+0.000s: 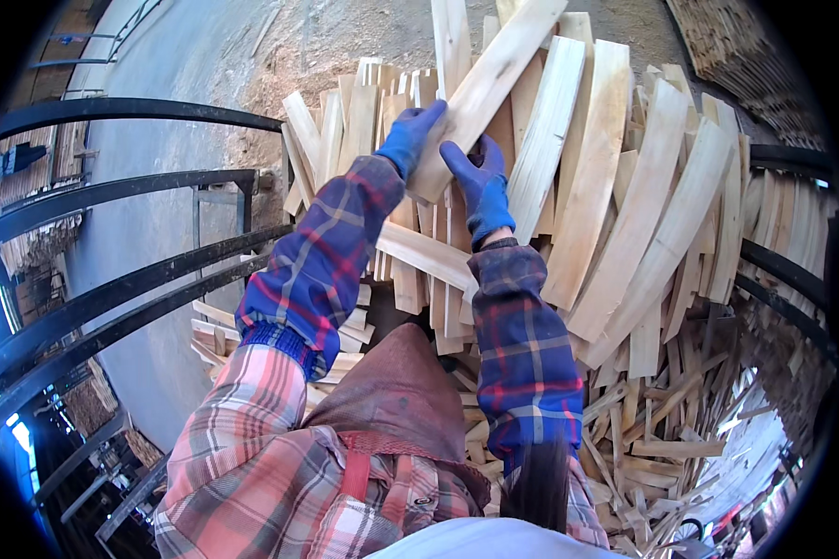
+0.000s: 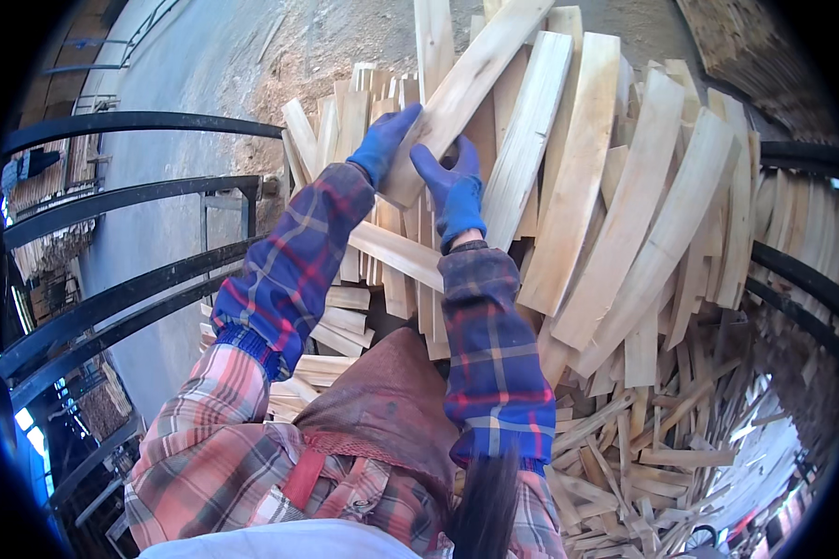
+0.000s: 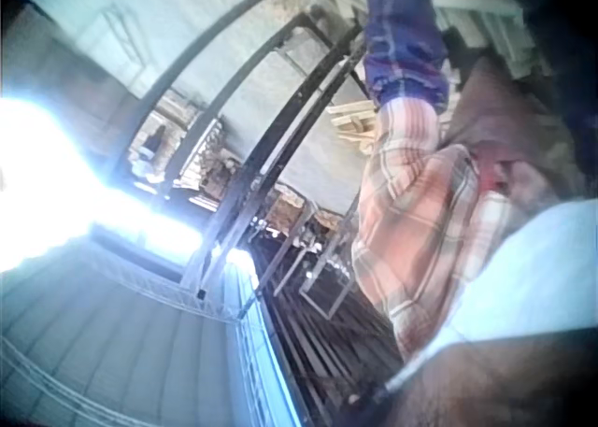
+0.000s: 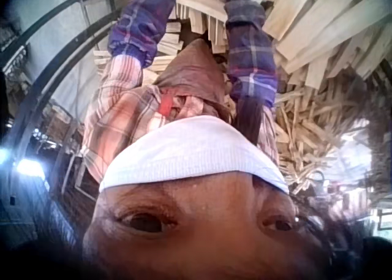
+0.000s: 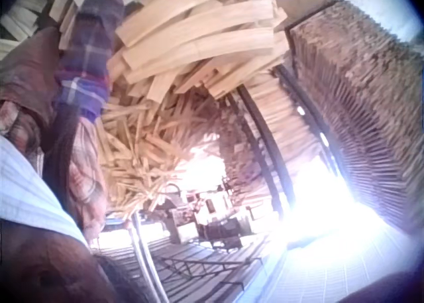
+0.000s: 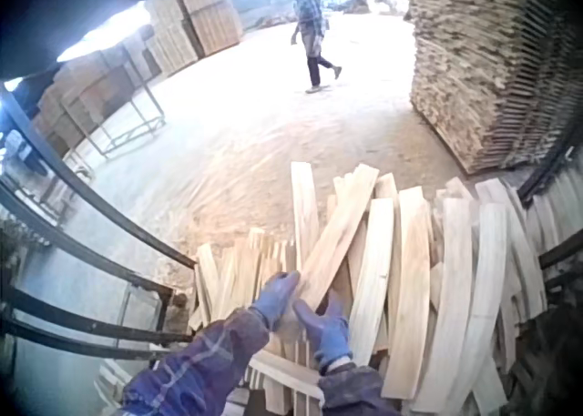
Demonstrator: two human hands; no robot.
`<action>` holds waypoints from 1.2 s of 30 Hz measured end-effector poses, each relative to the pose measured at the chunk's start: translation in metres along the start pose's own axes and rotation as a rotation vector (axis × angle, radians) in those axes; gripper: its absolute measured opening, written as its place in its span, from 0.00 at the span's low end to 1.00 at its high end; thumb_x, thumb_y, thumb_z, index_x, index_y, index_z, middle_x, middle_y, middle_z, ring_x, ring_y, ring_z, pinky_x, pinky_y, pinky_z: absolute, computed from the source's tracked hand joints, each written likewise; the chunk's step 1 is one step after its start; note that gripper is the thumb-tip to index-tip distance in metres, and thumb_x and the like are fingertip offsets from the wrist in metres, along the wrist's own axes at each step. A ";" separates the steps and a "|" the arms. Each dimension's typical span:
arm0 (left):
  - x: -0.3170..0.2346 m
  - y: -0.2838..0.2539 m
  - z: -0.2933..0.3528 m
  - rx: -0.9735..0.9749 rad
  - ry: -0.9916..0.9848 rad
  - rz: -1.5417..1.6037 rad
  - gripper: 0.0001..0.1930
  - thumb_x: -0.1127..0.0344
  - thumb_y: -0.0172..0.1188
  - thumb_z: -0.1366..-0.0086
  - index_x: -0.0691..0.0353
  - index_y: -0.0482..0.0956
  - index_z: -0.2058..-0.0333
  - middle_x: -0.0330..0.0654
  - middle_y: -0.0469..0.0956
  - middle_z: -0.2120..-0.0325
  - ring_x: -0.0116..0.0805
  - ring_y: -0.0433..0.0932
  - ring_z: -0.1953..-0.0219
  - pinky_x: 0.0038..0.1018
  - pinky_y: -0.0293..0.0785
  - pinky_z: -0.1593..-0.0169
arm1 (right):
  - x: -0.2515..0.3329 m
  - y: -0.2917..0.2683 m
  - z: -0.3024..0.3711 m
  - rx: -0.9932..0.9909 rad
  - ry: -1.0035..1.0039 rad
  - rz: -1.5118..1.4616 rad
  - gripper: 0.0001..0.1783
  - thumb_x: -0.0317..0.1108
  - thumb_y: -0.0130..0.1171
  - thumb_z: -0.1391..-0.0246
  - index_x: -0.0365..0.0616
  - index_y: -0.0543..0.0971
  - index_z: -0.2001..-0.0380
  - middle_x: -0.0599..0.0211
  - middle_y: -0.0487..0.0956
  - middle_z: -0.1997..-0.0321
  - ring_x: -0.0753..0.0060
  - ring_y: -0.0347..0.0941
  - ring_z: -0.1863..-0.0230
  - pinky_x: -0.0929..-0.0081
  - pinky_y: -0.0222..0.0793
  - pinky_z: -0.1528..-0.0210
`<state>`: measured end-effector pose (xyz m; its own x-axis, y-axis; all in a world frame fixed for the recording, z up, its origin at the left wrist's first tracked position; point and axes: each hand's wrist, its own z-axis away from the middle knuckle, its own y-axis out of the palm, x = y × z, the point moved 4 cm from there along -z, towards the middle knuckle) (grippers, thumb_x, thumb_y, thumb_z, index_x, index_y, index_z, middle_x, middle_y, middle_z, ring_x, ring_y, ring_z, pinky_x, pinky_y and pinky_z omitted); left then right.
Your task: The person sorts through a large pile of wooden planks in a workshop, picking up individual pieces and moving them to a different area. The person wears blue gloves and a plaid shirt while handling the wood by hand.
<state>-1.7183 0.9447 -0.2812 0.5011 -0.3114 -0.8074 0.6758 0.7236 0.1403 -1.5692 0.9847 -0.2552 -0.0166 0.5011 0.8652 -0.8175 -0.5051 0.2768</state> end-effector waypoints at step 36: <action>-0.002 0.039 0.067 0.320 -0.101 0.610 0.22 0.54 0.61 0.37 0.66 0.75 0.52 0.43 0.80 0.60 0.32 0.80 0.61 0.29 0.77 0.53 | 0.074 -0.009 0.059 0.327 0.097 0.464 0.32 0.46 0.67 0.50 0.28 0.74 0.53 0.57 0.81 0.60 0.70 0.79 0.62 0.75 0.74 0.58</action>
<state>-1.6570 0.9324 -0.2362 0.8794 0.0266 -0.4753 0.3753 0.5756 0.7266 -1.5294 0.9850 -0.1689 -0.3962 0.2290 0.8892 -0.4913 -0.8710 0.0054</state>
